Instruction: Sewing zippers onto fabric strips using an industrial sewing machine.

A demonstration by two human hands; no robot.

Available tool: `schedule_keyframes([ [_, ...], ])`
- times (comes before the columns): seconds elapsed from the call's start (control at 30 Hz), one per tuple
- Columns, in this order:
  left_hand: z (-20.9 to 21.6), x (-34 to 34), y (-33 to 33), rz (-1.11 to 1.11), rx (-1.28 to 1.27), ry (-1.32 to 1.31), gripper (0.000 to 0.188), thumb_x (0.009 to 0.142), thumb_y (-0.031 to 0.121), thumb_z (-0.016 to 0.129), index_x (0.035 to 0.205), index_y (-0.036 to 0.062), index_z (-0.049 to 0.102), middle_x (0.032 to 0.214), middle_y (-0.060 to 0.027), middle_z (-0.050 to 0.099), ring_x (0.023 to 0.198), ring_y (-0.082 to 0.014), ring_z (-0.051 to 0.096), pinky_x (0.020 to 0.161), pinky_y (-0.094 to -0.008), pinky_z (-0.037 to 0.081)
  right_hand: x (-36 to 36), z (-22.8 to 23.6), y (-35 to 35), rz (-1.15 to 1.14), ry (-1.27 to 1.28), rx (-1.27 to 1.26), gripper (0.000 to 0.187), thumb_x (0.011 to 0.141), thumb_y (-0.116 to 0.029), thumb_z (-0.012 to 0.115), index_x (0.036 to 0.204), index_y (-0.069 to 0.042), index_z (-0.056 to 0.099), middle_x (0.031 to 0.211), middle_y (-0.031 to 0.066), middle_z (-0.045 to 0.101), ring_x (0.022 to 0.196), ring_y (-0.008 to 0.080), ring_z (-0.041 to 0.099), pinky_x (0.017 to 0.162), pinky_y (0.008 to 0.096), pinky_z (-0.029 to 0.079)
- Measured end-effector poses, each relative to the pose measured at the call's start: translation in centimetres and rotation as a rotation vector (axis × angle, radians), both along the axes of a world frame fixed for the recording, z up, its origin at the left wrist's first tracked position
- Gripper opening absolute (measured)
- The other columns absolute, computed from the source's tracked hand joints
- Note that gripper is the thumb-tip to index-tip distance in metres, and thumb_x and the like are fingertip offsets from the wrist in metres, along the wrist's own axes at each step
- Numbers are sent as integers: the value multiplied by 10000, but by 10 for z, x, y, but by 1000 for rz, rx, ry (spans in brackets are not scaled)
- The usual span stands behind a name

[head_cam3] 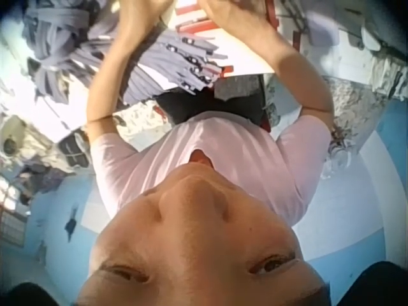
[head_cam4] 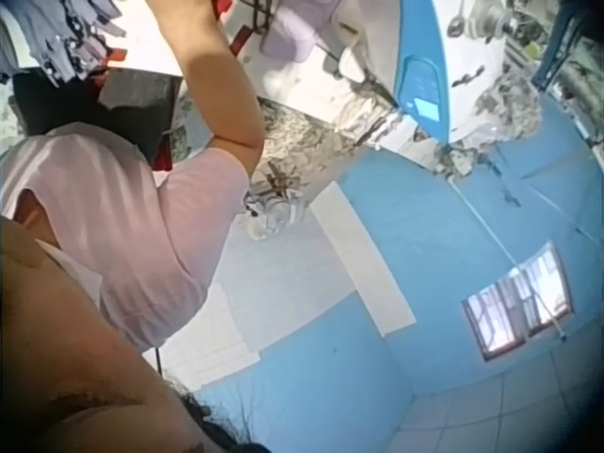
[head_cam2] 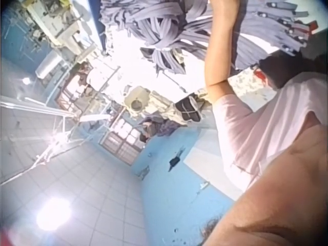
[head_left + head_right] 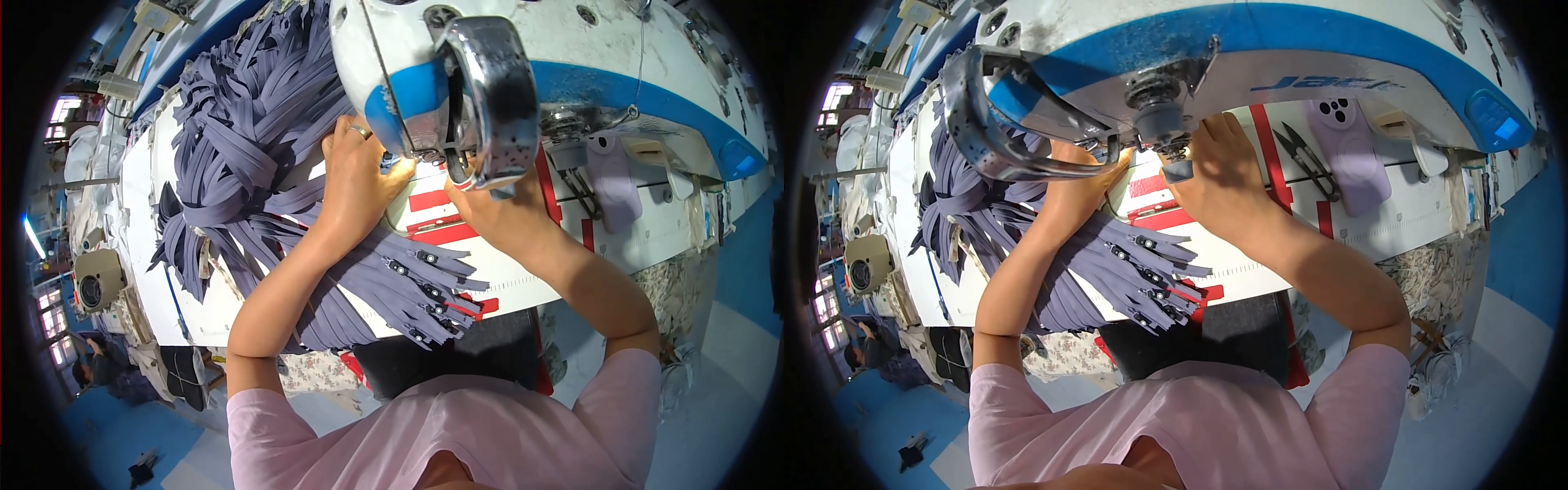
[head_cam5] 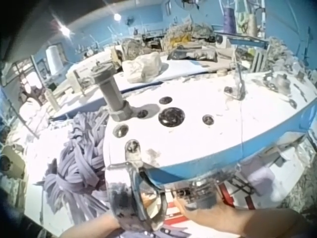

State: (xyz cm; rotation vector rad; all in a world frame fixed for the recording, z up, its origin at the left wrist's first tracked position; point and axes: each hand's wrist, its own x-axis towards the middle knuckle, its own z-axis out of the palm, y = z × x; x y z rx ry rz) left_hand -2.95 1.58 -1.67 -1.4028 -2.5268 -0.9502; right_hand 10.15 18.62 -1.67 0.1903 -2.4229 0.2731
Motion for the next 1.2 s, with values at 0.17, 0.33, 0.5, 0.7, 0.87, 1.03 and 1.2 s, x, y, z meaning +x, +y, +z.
schedule_keyframes([
  [0.17, 1, 0, 1, 29, -59, -52, 257, 736, 138, 794, 954, 35, 705, 1061, -111, 645, 1015, -312, 532, 857, -425, 383, 3, 3, 2, 29, -53, 81, 251, 700, -15, 725, 935, -2, 635, 941, 163, 565, 899, 337, 566, 767, 448, 495],
  [0.33, -3, 0, 0, 19, -37, -2, 278, 732, 126, 802, 976, 38, 702, 1078, -111, 642, 1022, -312, 538, 855, -427, 385, 6, -4, 3, 32, 8, 163, 237, 716, -31, 718, 935, -5, 631, 949, 166, 557, 906, 336, 564, 764, 446, 493],
  [0.5, -7, -4, 0, 9, -48, -12, 300, 725, 118, 812, 991, 40, 697, 1082, -110, 640, 1025, -314, 539, 853, -430, 388, 4, 2, 3, 12, -32, 168, 224, 727, -23, 709, 930, 0, 619, 939, 165, 545, 894, 331, 558, 757, 444, 487],
  [0.7, -4, -3, 1, 8, -48, 8, 288, 733, 113, 808, 983, 35, 689, 1057, -115, 636, 1023, -317, 538, 852, -430, 392, 2, 0, 4, 5, -41, 173, 220, 720, -18, 709, 919, 4, 617, 927, 166, 544, 882, 325, 555, 750, 441, 485],
  [0.87, -4, -3, 0, 14, -104, -92, 257, 748, 110, 781, 968, 18, 683, 1062, -124, 637, 1016, -326, 537, 855, -428, 398, 1, 0, 2, -6, -33, 99, 230, 704, -20, 718, 912, 7, 625, 922, 167, 545, 881, 328, 556, 751, 443, 486],
  [1.03, 0, -1, 0, 1, -79, -66, 269, 752, 110, 770, 988, 17, 680, 1087, -118, 630, 1011, -326, 540, 853, -425, 401, 1, 2, 4, 15, -21, 139, 243, 699, -20, 719, 927, 5, 639, 913, 160, 549, 882, 325, 557, 761, 439, 492],
  [1.2, 2, 2, -1, 5, -65, -25, 272, 765, 108, 767, 1012, 30, 686, 1122, -111, 621, 1020, -321, 540, 853, -420, 405, 1, 2, 3, 29, -8, 174, 202, 732, -34, 728, 917, 1, 655, 883, 145, 547, 875, 320, 547, 739, 431, 484],
])
